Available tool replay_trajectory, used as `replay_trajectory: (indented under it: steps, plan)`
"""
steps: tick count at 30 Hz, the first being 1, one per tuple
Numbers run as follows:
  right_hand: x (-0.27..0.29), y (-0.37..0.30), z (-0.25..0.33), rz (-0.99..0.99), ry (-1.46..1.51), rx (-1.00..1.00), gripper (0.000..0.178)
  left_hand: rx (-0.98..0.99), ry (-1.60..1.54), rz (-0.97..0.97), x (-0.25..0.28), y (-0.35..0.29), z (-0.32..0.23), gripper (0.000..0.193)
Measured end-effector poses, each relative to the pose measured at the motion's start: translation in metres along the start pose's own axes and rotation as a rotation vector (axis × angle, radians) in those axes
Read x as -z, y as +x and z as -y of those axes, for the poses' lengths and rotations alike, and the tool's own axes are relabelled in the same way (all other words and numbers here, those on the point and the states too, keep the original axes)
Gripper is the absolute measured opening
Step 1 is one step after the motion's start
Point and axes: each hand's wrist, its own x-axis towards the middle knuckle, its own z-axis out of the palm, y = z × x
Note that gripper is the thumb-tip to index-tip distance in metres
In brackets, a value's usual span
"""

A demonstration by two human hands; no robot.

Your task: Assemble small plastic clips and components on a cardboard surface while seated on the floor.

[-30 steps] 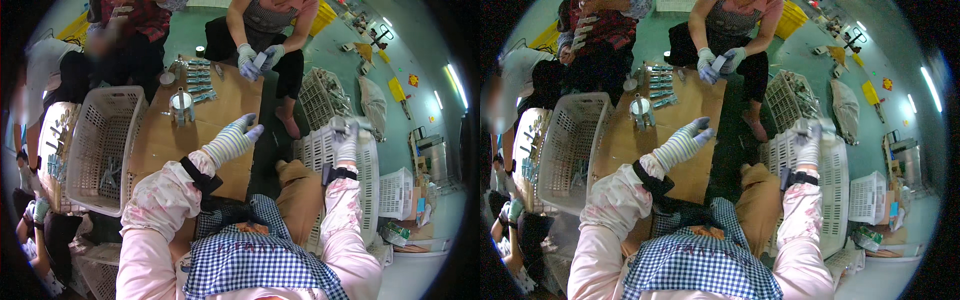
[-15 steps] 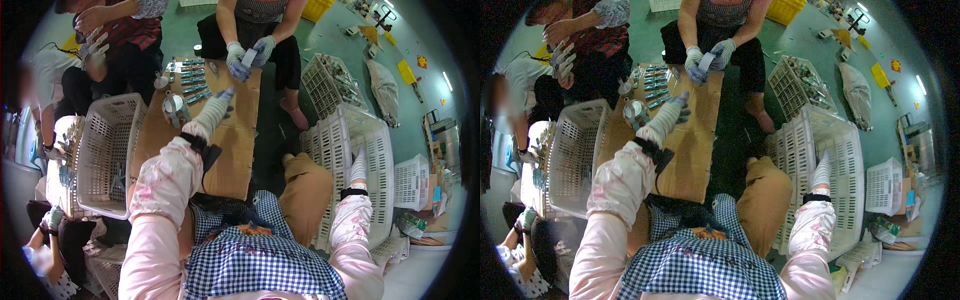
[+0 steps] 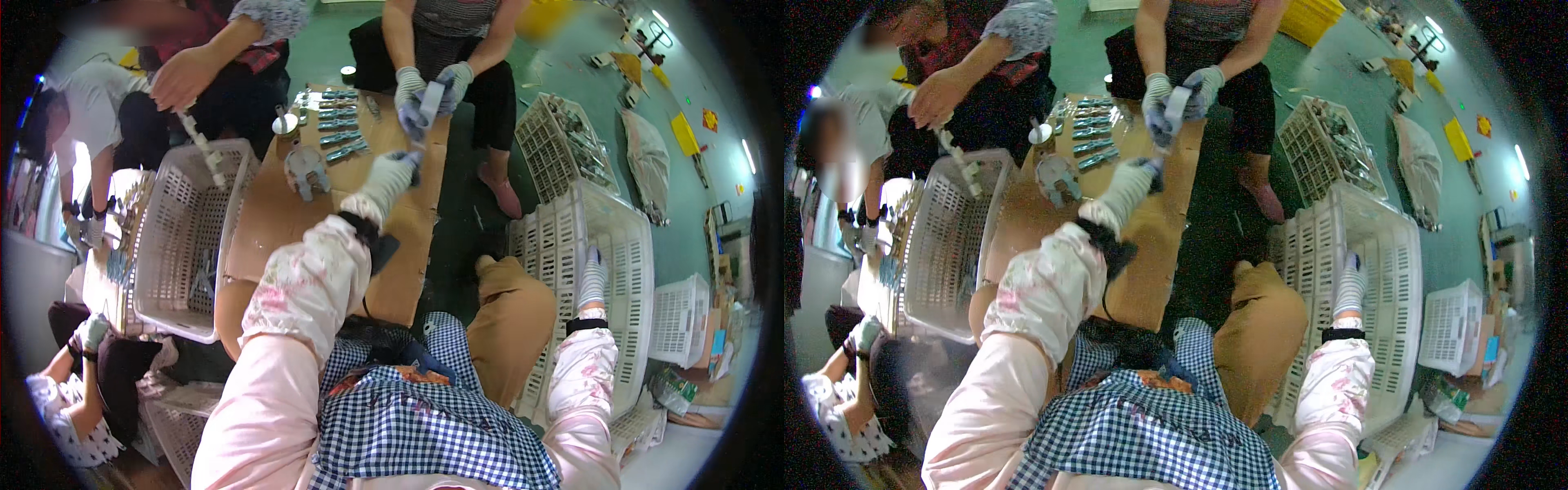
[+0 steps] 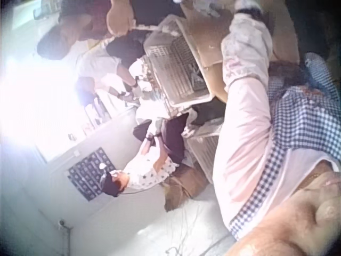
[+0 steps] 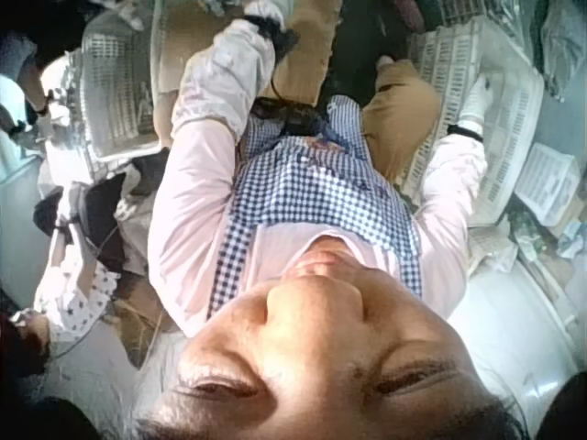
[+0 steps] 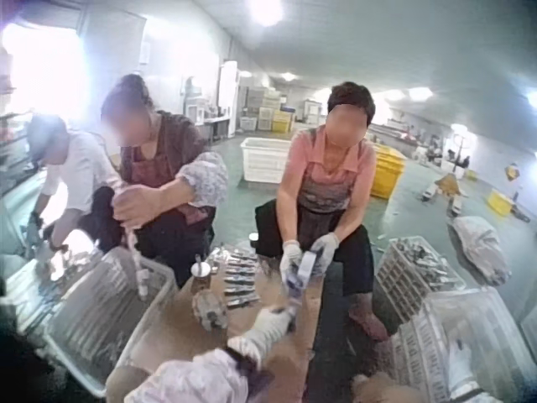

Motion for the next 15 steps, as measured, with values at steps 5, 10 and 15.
replay_trajectory:
  steps: [5, 10, 15]
  plan:
    - [-0.031, -0.036, 0.106, 0.116, -0.097, 0.391, 0.073, 0.294, 0.019, 0.118, -0.021, -0.15, 0.027, 0.034]
    - [-0.138, -0.185, 0.282, 0.843, 0.199, 0.732, 0.093, 0.56, 0.046, 0.162, -0.006, -0.285, 0.033, 0.031]
    - [-0.295, -0.23, 0.291, 1.041, -0.132, 0.74, 0.114, 0.555, -0.034, 0.102, 0.008, -0.271, 0.045, 0.038]
